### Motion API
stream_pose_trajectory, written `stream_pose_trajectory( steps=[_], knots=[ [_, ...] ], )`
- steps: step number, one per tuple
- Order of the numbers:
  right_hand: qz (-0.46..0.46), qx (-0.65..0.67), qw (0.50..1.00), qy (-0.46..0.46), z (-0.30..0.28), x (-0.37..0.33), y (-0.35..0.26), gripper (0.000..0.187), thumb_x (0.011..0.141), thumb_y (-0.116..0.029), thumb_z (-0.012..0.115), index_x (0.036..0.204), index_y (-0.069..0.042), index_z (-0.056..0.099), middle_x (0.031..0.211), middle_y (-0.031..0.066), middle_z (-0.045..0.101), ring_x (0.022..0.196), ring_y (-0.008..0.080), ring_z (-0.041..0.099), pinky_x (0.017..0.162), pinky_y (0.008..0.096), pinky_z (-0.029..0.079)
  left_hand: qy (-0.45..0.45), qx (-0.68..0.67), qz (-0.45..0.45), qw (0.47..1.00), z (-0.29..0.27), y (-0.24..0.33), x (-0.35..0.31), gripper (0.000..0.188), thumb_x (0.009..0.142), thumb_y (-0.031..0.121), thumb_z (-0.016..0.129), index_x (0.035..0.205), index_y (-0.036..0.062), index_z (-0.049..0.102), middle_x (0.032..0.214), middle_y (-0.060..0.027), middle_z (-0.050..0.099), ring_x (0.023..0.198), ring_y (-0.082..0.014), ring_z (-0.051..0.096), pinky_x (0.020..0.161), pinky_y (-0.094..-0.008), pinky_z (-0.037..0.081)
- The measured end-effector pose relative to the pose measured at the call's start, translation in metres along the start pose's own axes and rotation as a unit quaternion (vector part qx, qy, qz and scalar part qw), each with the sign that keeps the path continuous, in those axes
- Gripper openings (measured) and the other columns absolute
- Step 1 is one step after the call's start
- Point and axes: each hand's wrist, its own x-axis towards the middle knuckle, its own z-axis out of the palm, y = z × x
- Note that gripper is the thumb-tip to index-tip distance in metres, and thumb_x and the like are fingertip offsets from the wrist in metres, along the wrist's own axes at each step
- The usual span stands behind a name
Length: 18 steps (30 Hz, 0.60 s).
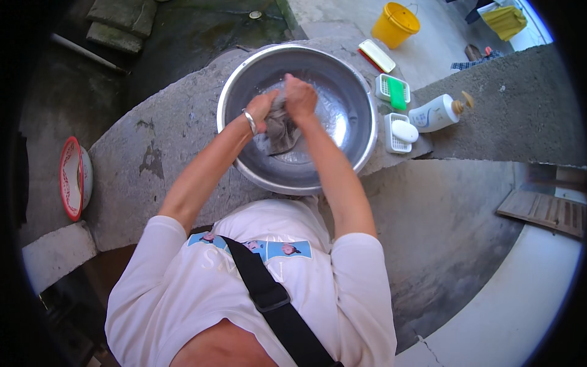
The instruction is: The person washes a grey cloth by hand in a metal basin filled with soapy water. They repeatedly scrub, wring, and submerge the cloth, then transfer the basin to a different location and continue rinsing the cloth.
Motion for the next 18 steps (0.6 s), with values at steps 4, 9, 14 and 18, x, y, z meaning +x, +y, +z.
stream_pose_trajectory(
  steps=[4,9,14,18],
  knots=[
    [0.117,-0.036,0.99,-0.064,-0.019,0.014,0.002,0.05,0.086,-0.048,0.04,0.087,-0.003,0.059,0.079,0.0265,0.058,0.083,0.0422,0.056,0.075,0.0485,0.044,0.071,0.033,0.058,0.995,-0.002,0.009,0.004,0.038,0.085,0.041,0.05,0.093,0.004,0.054,0.093,-0.0133,0.059,0.085,-0.0246,0.059,0.072,-0.0391,0.049],
    [0.116,-0.101,0.985,-0.081,0.008,-0.009,0.03,0.049,0.08,-0.041,0.054,0.109,-0.002,0.047,0.094,0.0291,0.056,0.09,0.0424,0.055,0.079,0.0457,0.043,0.084,-0.028,0.013,0.996,-0.012,0.031,-0.007,0.064,0.084,0.055,0.041,0.126,0.0077,0.037,0.133,-0.0144,0.035,0.122,-0.0254,0.035,0.098,-0.0437,0.028],
    [0.111,0.007,0.986,-0.127,0.003,-0.005,0.041,0.042,0.075,-0.028,0.063,0.107,-0.005,0.048,0.09,0.0266,0.057,0.089,0.0405,0.056,0.076,0.0446,0.044,0.098,-0.043,-0.018,0.994,0.0,0.032,-0.016,0.062,0.083,0.056,0.044,0.125,0.0106,0.04,0.133,-0.0108,0.036,0.123,-0.0259,0.032,0.098,-0.0522,0.023],
    [0.092,0.071,0.989,-0.095,0.009,-0.007,0.033,0.029,0.075,-0.026,0.061,0.094,-0.005,0.056,0.08,0.0229,0.057,0.083,0.0358,0.057,0.072,0.041,0.045,0.099,-0.028,-0.035,0.994,0.006,0.034,-0.022,0.05,0.083,0.055,0.045,0.104,0.0109,0.048,0.128,-0.0096,0.04,0.117,-0.0275,0.037,0.092,-0.054,0.027]
  ],
)
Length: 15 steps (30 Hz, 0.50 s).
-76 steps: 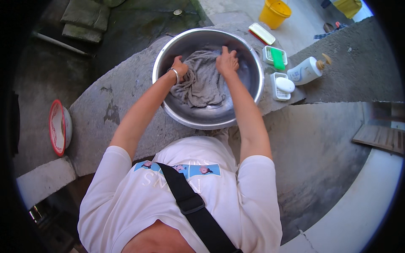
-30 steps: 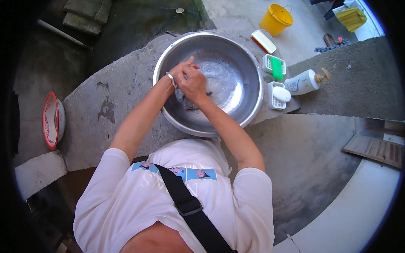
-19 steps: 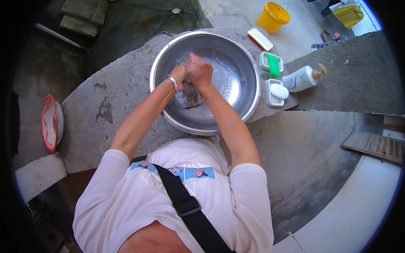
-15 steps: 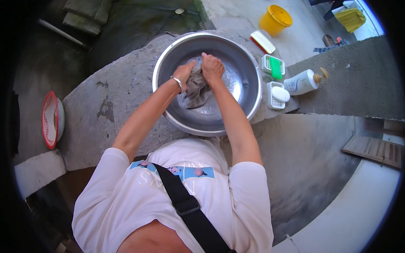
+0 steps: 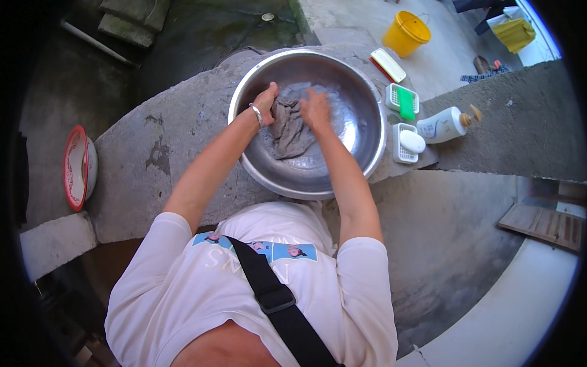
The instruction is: The person washes a grey cloth by hand in a metal basin filled with soapy water. They repeatedly scrub, wring, and submerge the cloth, then transfer the basin to a different location and continue rinsing the cloth.
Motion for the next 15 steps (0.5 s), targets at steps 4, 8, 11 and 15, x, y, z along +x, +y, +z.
stream_pose_trajectory(
  steps=[4,8,11,15],
  knots=[
    [-0.07,0.138,0.988,0.02,0.003,-0.033,-0.07,0.021,0.077,-0.024,0.058,0.084,-0.004,0.058,0.08,0.0201,0.059,0.078,0.0341,0.058,0.066,0.0418,0.045,-0.118,0.004,-0.018,0.993,-0.022,-0.022,0.062,0.041,0.082,0.052,0.049,0.087,0.0115,0.054,0.094,-0.0068,0.055,0.093,-0.0204,0.052,0.079,-0.0358,0.04],
    [-0.215,0.158,0.955,0.132,-0.004,-0.062,-0.114,0.022,0.081,-0.024,0.056,0.073,-0.004,0.058,0.072,0.0171,0.058,0.067,0.034,0.058,0.057,0.0412,0.044,-0.417,-0.062,0.019,0.906,-0.023,-0.017,0.019,0.036,0.082,0.045,0.052,0.075,0.0103,0.056,0.077,-0.004,0.059,0.073,-0.0161,0.057,0.066,-0.0297,0.044],
    [-0.199,0.119,0.962,0.142,-0.008,-0.059,-0.112,0.025,0.084,-0.023,0.054,0.066,-0.006,0.057,0.062,0.0148,0.057,0.058,0.0344,0.056,0.05,0.0403,0.043,-0.302,-0.065,0.017,0.951,-0.013,-0.02,0.004,0.036,0.082,0.044,0.052,0.075,0.0093,0.057,0.078,-0.0041,0.06,0.073,-0.0158,0.057,0.066,-0.0308,0.044],
    [-0.189,0.036,0.969,0.157,-0.001,-0.032,-0.085,0.03,0.086,-0.025,0.05,0.063,-0.006,0.056,0.061,0.0158,0.056,0.057,0.036,0.056,0.048,0.0419,0.041,-0.114,-0.002,0.051,0.992,0.003,-0.021,-0.015,0.035,0.083,0.042,0.052,0.076,0.008,0.058,0.08,-0.0043,0.06,0.074,-0.0153,0.057,0.067,-0.0323,0.045]
  ],
)
